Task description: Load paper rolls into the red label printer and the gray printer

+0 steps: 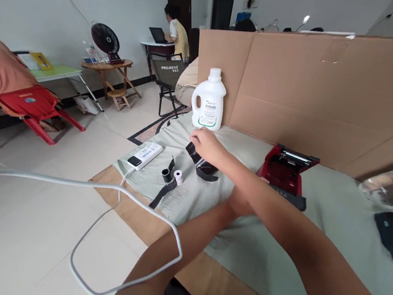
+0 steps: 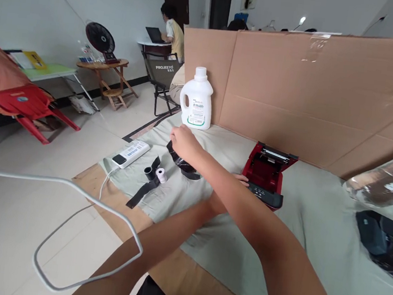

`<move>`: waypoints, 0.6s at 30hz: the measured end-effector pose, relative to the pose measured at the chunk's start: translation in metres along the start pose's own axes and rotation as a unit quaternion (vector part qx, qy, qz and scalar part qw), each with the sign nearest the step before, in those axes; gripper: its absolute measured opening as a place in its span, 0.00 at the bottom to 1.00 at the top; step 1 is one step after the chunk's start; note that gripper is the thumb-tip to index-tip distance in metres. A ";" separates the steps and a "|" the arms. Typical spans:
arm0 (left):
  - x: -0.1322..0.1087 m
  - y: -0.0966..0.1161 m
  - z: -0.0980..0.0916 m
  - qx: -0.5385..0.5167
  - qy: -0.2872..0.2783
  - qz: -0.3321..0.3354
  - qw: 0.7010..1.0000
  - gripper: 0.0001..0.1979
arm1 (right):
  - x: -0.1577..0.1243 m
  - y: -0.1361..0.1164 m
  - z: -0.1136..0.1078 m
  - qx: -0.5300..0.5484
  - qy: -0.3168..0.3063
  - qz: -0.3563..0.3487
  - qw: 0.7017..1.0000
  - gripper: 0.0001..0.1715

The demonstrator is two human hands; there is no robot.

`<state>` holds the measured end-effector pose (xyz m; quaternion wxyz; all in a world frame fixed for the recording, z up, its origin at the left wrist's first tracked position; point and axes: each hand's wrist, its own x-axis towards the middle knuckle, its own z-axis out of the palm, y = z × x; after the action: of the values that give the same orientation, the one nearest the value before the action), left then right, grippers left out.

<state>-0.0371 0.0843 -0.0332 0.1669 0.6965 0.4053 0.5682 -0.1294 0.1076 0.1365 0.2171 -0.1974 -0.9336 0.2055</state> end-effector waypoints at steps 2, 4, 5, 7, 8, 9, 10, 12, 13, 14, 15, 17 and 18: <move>0.003 -0.003 0.000 -0.037 -0.007 0.016 0.999 0.22 | 0.013 -0.002 0.028 -0.036 -0.048 0.017 0.998 0.15; 0.006 -0.003 0.001 -0.033 -0.007 0.006 0.999 0.14 | 0.019 -0.004 0.049 -0.067 -0.087 0.041 0.993 0.16; 0.007 -0.002 0.001 -0.025 0.002 -0.003 1.000 0.11 | 0.021 -0.006 0.057 -0.084 -0.103 0.055 0.990 0.16; 0.007 0.002 0.001 -0.014 0.020 -0.010 1.000 0.10 | 0.024 -0.008 0.069 -0.118 -0.132 0.080 0.981 0.16; 0.007 0.005 0.001 -0.012 0.027 -0.008 1.000 0.10 | 0.025 -0.009 0.073 -0.132 -0.144 0.091 0.977 0.16; 0.007 0.008 0.000 -0.011 0.033 -0.005 0.999 0.09 | 0.026 -0.009 0.077 -0.143 -0.155 0.101 0.972 0.16; 0.007 0.011 -0.001 -0.010 0.037 -0.004 0.999 0.09 | 0.027 -0.009 0.081 -0.149 -0.165 0.109 0.969 0.16; 0.007 0.018 -0.005 -0.010 0.043 -0.007 0.999 0.09 | 0.029 -0.007 0.087 -0.154 -0.177 0.121 0.964 0.15; 0.007 0.021 -0.007 -0.009 0.041 -0.010 0.999 0.09 | 0.030 -0.007 0.089 -0.156 -0.181 0.123 0.963 0.16; 0.008 0.024 -0.009 -0.008 0.036 -0.014 0.999 0.10 | 0.030 -0.006 0.090 -0.159 -0.185 0.124 0.962 0.16; 0.008 0.027 -0.011 -0.006 0.031 -0.015 0.999 0.10 | 0.030 -0.006 0.091 -0.161 -0.187 0.121 0.961 0.16; 0.009 0.032 -0.015 -0.004 0.026 -0.019 0.999 0.10 | 0.028 -0.007 0.089 -0.163 -0.193 0.106 0.962 0.17; 0.009 0.035 -0.017 -0.002 0.024 -0.021 1.000 0.10 | 0.027 -0.009 0.087 -0.163 -0.194 0.098 0.962 0.17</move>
<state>-0.0396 0.0660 0.0021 0.1701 0.6740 0.4226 0.5816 -0.1964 0.0863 0.0778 -0.0247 -0.2770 -0.9547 0.1054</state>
